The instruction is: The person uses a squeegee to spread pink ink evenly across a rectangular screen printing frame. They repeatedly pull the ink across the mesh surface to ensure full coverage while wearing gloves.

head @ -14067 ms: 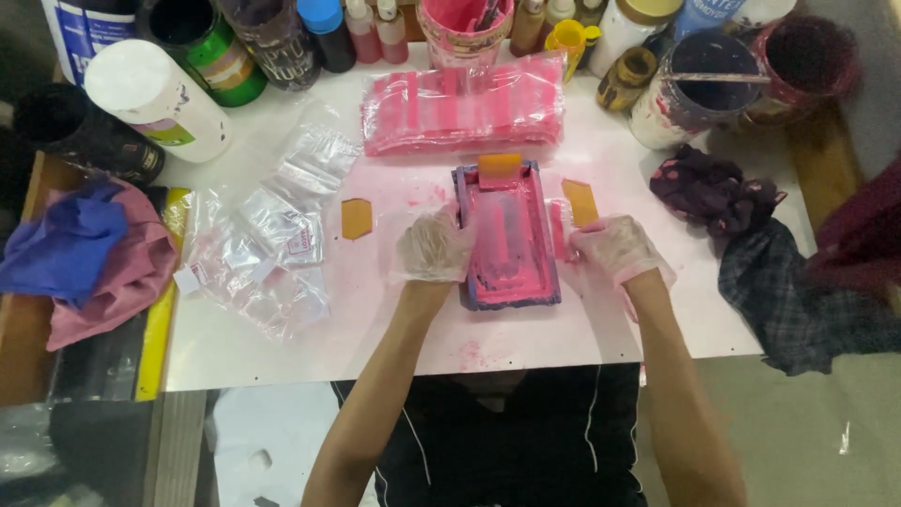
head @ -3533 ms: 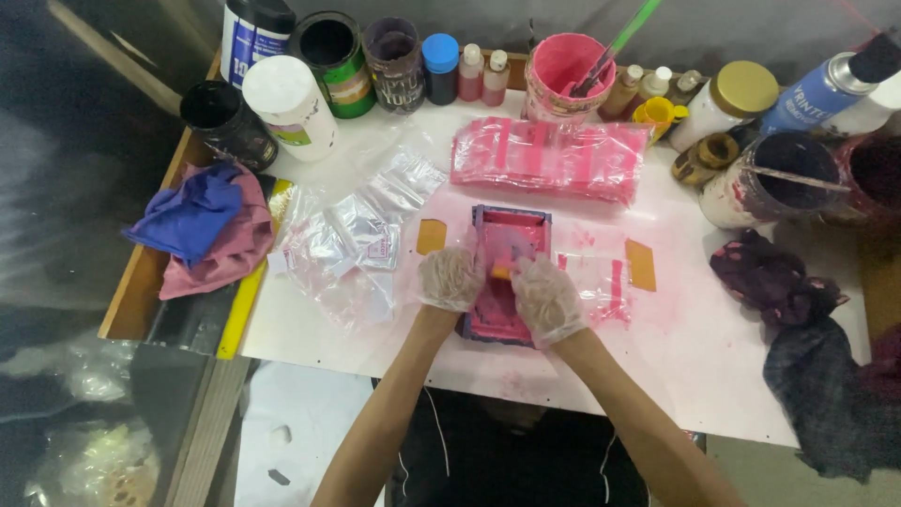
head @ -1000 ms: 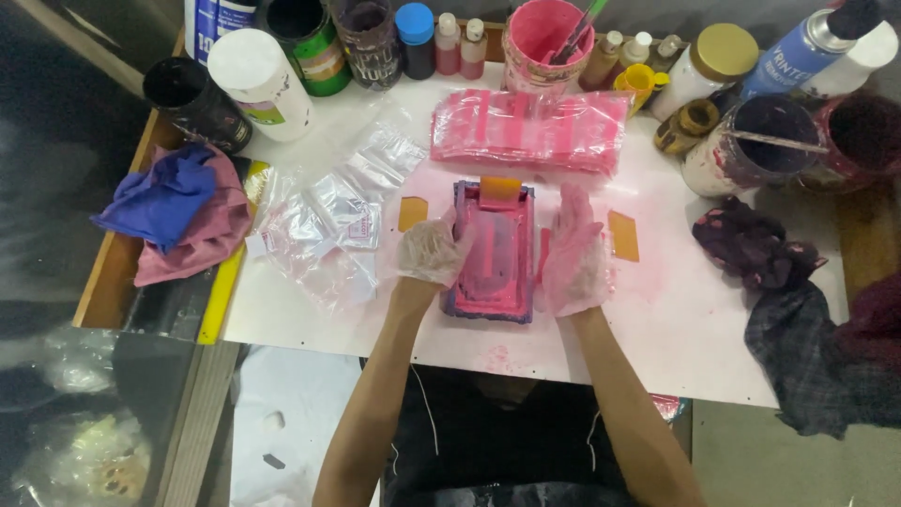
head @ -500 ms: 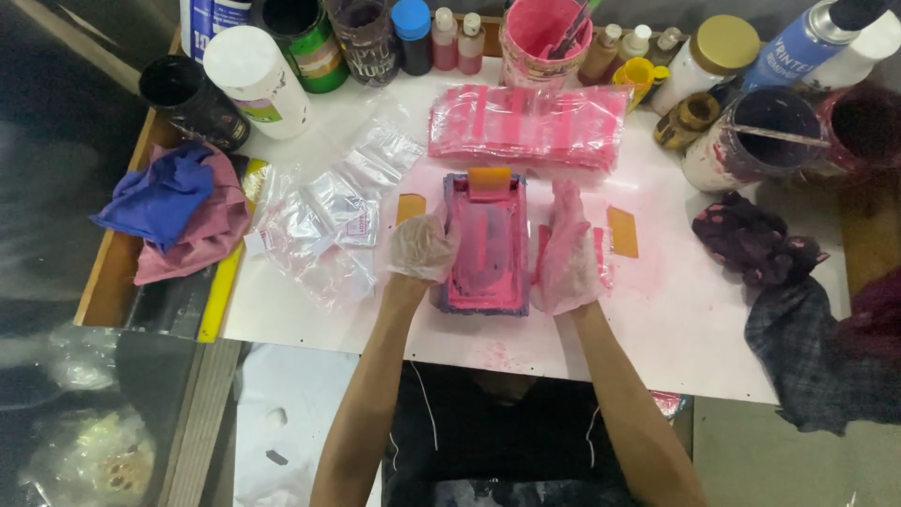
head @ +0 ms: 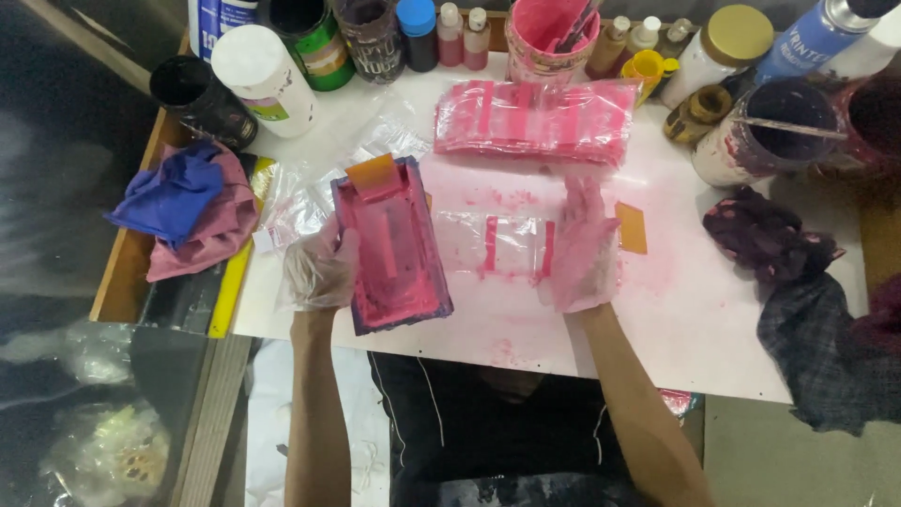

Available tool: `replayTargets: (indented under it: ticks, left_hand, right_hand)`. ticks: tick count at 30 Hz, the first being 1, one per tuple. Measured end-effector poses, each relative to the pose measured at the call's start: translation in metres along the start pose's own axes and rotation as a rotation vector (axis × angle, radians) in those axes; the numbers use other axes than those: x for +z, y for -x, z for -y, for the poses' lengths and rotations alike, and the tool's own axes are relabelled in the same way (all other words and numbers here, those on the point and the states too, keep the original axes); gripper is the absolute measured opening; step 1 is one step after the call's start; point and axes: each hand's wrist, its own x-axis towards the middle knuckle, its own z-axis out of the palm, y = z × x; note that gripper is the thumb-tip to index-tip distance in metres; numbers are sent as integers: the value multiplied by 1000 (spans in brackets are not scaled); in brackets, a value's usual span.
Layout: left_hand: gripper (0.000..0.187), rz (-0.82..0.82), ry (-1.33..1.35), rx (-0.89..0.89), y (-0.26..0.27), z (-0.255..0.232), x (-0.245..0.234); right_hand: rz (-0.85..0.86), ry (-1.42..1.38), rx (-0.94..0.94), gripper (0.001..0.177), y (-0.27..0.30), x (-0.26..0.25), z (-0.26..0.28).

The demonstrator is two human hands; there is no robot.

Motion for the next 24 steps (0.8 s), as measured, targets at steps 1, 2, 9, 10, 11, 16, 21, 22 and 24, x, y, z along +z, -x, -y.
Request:
replayTargets:
  ticks: [1,2,9,10,11,16,21,22,24]
  left_hand:
    - [34,-1,-1,-2,0,6,0]
    - [33,1,22,1,-1,12,0]
    - [30,6,92,44,1,3,13]
    - [30,5,93,43,-2,2,20]
    - [32,-8,62,120,-5,2,27]
    - [40,-41,-37,321,-5,-43,66]
    - [50,-103,-173,554,7,-83,95]
    - [50,-105,-173,551,5,-83,103]
    - [52,-14,-221,559,-3,-83,119]
  right_hand:
    - [2,-1,2,107,9,17,22]
    - [-72,-43,-19,96,17,34,44]
    - [-424,85,-40,25,-2,37,81]
    - [-423,85,-41,25,-2,46,90]
    - [-323,251,-107,17,-2,56,99]
    - [241,738,-304,23,-19,74,125]
    - [519,1661,-589,33,-64,50,102]
    - [523,1660,-590,33,-68,44,101]
    - [518,1746,-593,32,-78,33,99]
